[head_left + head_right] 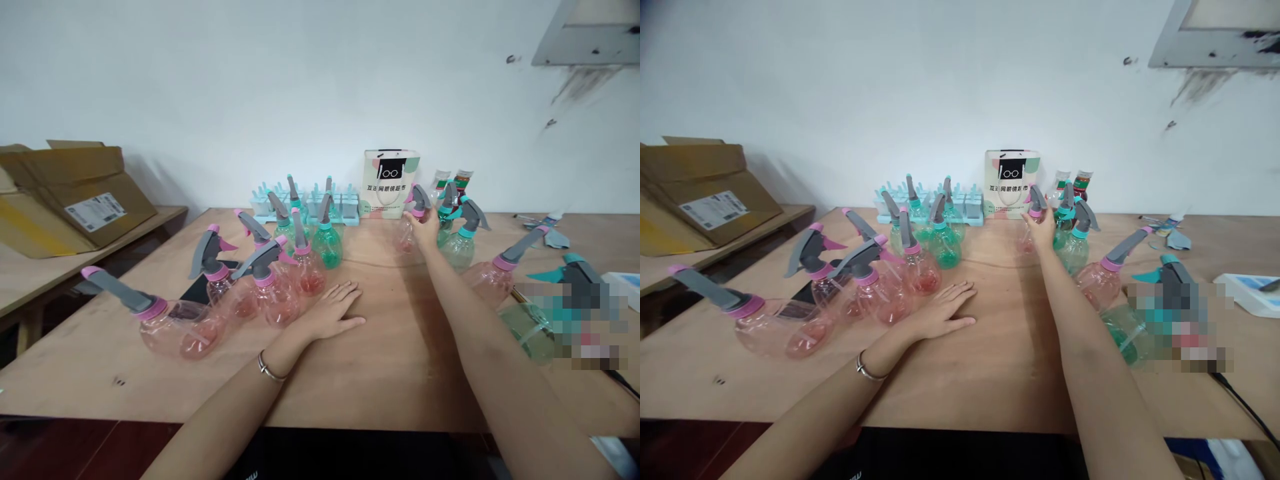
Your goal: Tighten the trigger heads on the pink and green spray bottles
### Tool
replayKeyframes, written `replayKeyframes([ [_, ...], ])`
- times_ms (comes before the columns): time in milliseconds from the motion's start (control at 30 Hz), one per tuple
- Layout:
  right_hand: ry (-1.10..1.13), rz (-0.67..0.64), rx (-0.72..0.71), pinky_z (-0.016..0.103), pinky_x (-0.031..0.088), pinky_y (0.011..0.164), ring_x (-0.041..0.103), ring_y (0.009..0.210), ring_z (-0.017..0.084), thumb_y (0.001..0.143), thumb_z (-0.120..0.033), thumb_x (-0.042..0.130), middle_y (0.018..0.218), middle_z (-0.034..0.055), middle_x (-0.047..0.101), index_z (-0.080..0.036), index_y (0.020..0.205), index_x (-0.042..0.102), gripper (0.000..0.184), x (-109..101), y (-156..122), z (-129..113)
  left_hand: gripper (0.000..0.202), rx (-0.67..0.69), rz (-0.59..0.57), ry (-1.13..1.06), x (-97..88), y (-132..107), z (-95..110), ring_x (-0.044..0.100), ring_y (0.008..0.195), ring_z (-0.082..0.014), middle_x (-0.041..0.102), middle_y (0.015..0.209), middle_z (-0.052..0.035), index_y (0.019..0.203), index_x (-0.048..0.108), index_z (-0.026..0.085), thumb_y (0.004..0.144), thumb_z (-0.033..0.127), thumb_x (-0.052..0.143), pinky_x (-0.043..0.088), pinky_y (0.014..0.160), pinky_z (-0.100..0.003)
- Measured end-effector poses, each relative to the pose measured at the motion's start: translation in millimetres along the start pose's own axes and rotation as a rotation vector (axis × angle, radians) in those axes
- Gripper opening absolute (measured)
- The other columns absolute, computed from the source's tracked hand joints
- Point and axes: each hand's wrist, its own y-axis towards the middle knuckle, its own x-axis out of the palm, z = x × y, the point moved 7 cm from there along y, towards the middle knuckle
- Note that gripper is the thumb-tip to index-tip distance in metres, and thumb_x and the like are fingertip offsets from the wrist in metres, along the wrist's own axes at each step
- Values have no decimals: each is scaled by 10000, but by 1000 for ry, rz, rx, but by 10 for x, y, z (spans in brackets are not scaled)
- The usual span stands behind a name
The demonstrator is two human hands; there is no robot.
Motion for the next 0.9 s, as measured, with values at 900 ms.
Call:
replayKeyframes([
  [900, 67, -502, 123, 462, 421, 1054, 564, 1185, 292, 677, -374, 773, 1282, 174, 559, -169, 1326, 365, 793, 2023, -875, -1392, 749, 26, 54, -1, 40, 30, -20, 259, 1468, -320, 310, 1566, -184, 1481, 350, 134, 931, 640, 406, 220, 1189, -506],
])
